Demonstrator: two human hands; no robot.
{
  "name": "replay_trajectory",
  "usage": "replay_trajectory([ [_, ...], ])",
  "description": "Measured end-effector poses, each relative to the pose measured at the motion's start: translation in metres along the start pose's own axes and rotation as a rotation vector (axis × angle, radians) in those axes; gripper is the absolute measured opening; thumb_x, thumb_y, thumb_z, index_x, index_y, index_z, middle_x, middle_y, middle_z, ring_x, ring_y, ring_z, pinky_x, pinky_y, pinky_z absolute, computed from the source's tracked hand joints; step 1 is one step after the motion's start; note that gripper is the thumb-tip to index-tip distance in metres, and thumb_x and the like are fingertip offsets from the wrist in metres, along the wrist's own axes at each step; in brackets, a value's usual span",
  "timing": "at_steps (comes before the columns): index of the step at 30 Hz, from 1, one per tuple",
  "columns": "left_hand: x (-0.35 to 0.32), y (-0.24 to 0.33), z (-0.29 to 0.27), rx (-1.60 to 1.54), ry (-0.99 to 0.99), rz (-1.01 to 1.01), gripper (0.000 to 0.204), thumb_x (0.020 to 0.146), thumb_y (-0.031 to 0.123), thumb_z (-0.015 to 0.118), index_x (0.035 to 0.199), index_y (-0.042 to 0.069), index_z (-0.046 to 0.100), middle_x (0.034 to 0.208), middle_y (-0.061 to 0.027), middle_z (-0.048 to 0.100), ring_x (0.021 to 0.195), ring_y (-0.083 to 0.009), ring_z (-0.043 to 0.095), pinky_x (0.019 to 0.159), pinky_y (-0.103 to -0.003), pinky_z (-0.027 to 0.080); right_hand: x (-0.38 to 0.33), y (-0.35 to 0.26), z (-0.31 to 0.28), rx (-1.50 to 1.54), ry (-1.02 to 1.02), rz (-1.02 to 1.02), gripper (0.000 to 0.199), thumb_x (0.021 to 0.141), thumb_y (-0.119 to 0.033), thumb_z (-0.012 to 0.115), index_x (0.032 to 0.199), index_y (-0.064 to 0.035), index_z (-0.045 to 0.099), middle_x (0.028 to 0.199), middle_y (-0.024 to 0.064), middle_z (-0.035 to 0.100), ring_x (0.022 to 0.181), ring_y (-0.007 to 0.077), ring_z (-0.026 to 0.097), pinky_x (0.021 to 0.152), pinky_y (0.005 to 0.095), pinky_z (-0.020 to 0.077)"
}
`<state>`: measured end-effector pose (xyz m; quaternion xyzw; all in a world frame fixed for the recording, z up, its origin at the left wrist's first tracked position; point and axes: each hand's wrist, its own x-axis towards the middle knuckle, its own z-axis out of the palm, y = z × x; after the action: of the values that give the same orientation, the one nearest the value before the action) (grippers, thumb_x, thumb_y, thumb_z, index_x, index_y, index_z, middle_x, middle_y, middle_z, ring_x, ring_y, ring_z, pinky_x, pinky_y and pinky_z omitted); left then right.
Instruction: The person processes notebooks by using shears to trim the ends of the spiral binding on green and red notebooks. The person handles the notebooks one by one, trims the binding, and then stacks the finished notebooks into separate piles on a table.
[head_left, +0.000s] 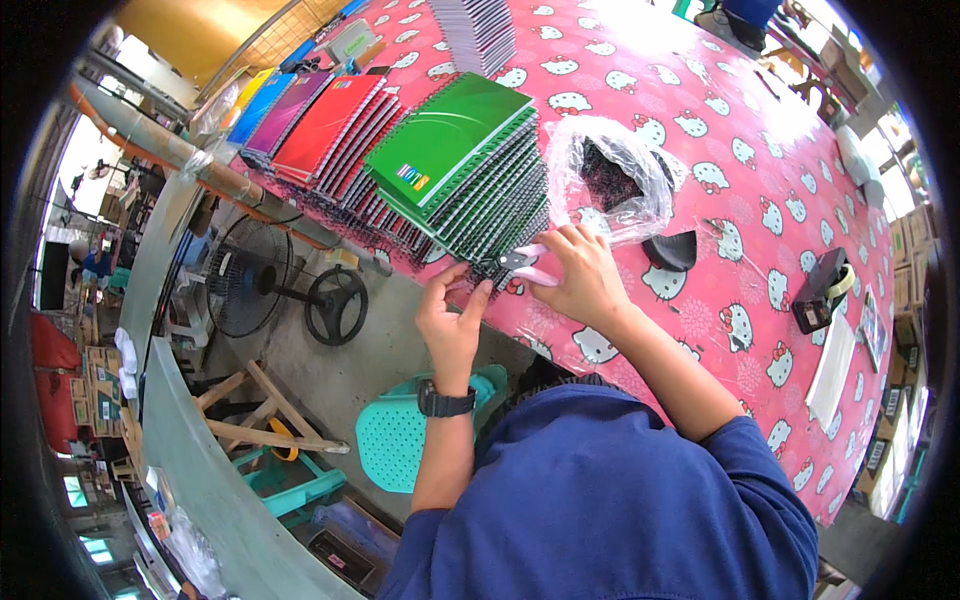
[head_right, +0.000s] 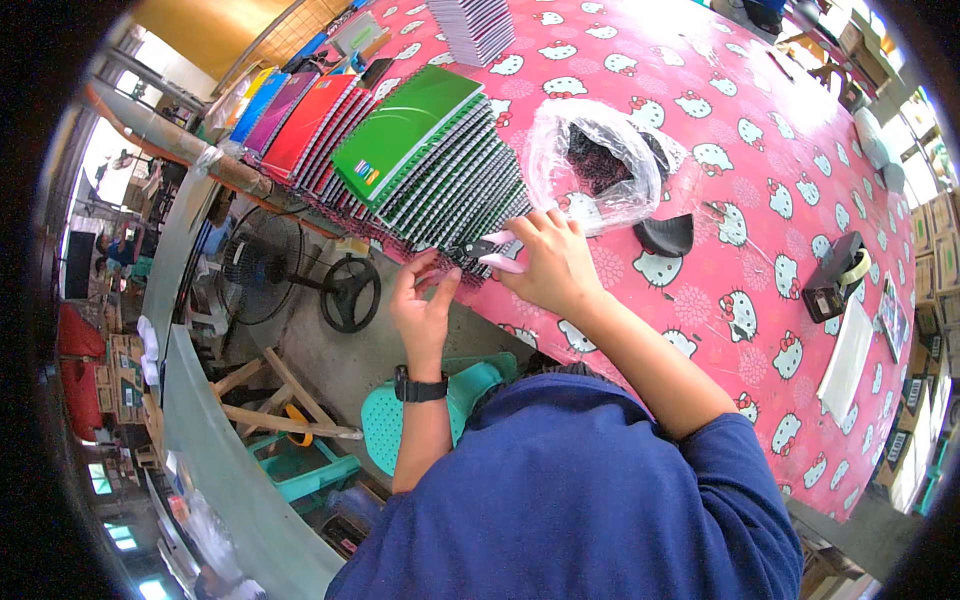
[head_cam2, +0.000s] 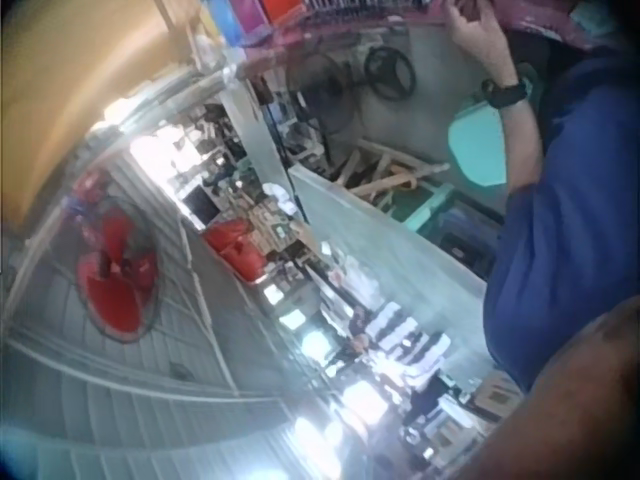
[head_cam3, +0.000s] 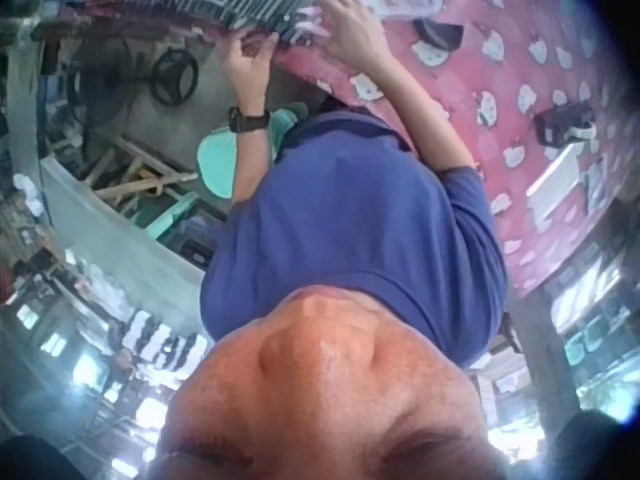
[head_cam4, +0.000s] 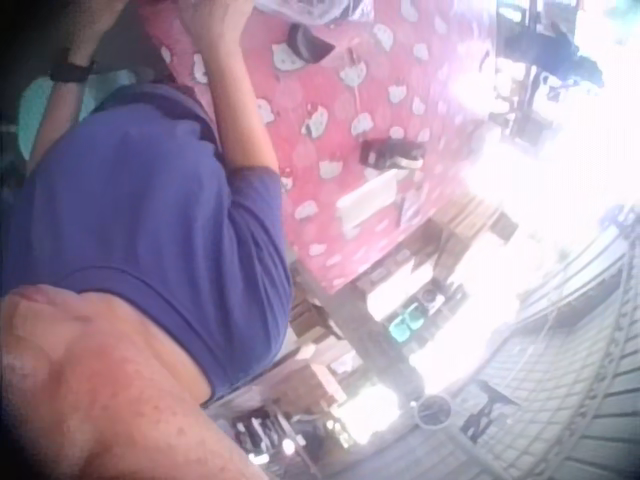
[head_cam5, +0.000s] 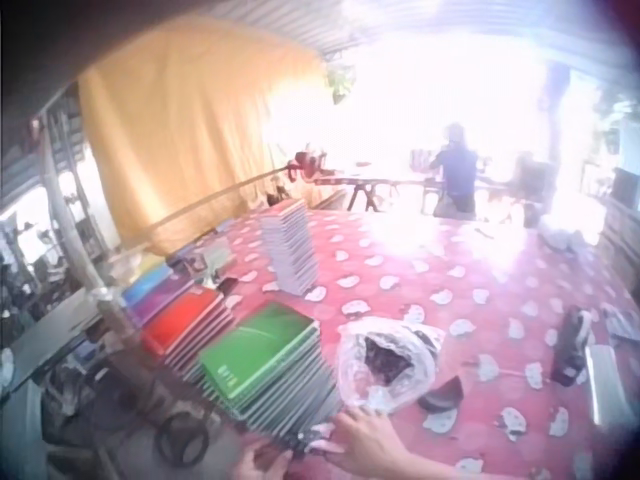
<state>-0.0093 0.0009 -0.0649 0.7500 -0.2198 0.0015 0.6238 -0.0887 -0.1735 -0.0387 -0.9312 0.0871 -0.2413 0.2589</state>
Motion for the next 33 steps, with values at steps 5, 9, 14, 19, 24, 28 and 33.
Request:
replay_trajectory([
  [5,0.002,0.008,0.003,-0.049,0.035,-0.084,0.028,0.079,0.006,0.073,0.102,-0.003,0.062,0.098,-0.0085,0.064,0.080,-0.0120,0.059,0.073,-0.025,0.049,-0.002,-0.002,0.000,-0.099,0.014,-0.024,0.043,0.068,-0.038,0.074,0.097,-0.0092,0.061,0.090,0.0096,0.058,0.092,0.0283,0.054,0.079,0.0432,0.0405],
  [9,0.001,0.006,0.005,-0.035,0.067,0.006,0.024,0.079,0.004,0.072,0.100,-0.003,0.063,0.095,-0.0082,0.065,0.078,-0.0108,0.059,0.071,-0.025,0.049,-0.003,-0.003,0.001,-0.118,0.028,-0.004,0.042,0.068,-0.038,0.074,0.096,-0.0097,0.061,0.090,0.0095,0.058,0.093,0.0278,0.054,0.079,0.0422,0.0406],
  [14,0.002,-0.003,0.004,0.002,0.082,0.070,0.021,0.079,0.003,0.072,0.098,-0.003,0.064,0.090,-0.0072,0.066,0.075,-0.0098,0.060,0.068,-0.024,0.049,0.001,-0.009,-0.005,-0.034,-0.111,0.093,0.034,0.069,-0.038,0.073,0.083,-0.0086,0.065,0.073,0.0112,0.061,0.075,0.0295,0.062,0.068,0.0420,0.0476],
  [19,0.003,0.003,0.006,-0.065,0.101,0.031,0.020,0.077,0.001,0.072,0.095,-0.005,0.066,0.085,-0.0085,0.068,0.070,-0.0102,0.062,0.064,-0.024,0.049,0.000,-0.006,-0.004,0.013,-0.139,0.140,0.034,0.066,-0.035,0.073,0.082,-0.0070,0.064,0.069,0.0122,0.059,0.071,0.0319,0.061,0.064,0.0430,0.0476],
  [24,0.003,0.000,0.005,-0.158,0.091,-0.039,0.022,0.077,0.001,0.072,0.097,-0.005,0.064,0.089,-0.0077,0.066,0.074,-0.0102,0.061,0.068,-0.024,0.051,-0.004,0.000,-0.002,-0.149,0.070,-0.056,0.037,0.069,-0.040,0.071,0.084,-0.0070,0.063,0.076,0.0113,0.061,0.080,0.0284,0.061,0.073,0.0414,0.0464],
  [28,0.002,0.004,0.006,-0.178,0.072,-0.063,0.024,0.077,-0.001,0.072,0.099,-0.004,0.062,0.093,-0.0086,0.065,0.079,-0.0117,0.061,0.072,-0.024,0.052,-0.004,0.000,0.003,-0.182,-0.028,-0.045,0.037,0.071,-0.039,0.070,0.086,-0.0065,0.062,0.078,0.0114,0.060,0.082,0.0280,0.060,0.075,0.0410,0.0457],
  [33,0.000,-0.004,0.006,-0.203,0.073,-0.084,0.022,0.077,-0.003,0.071,0.097,-0.004,0.061,0.093,-0.0096,0.065,0.080,-0.0118,0.062,0.073,-0.024,0.052,0.000,-0.009,-0.002,-0.036,-0.204,0.135,0.036,0.071,-0.040,0.070,0.079,-0.0053,0.063,0.071,0.0139,0.063,0.072,0.0312,0.063,0.066,0.0428,0.0490],
])
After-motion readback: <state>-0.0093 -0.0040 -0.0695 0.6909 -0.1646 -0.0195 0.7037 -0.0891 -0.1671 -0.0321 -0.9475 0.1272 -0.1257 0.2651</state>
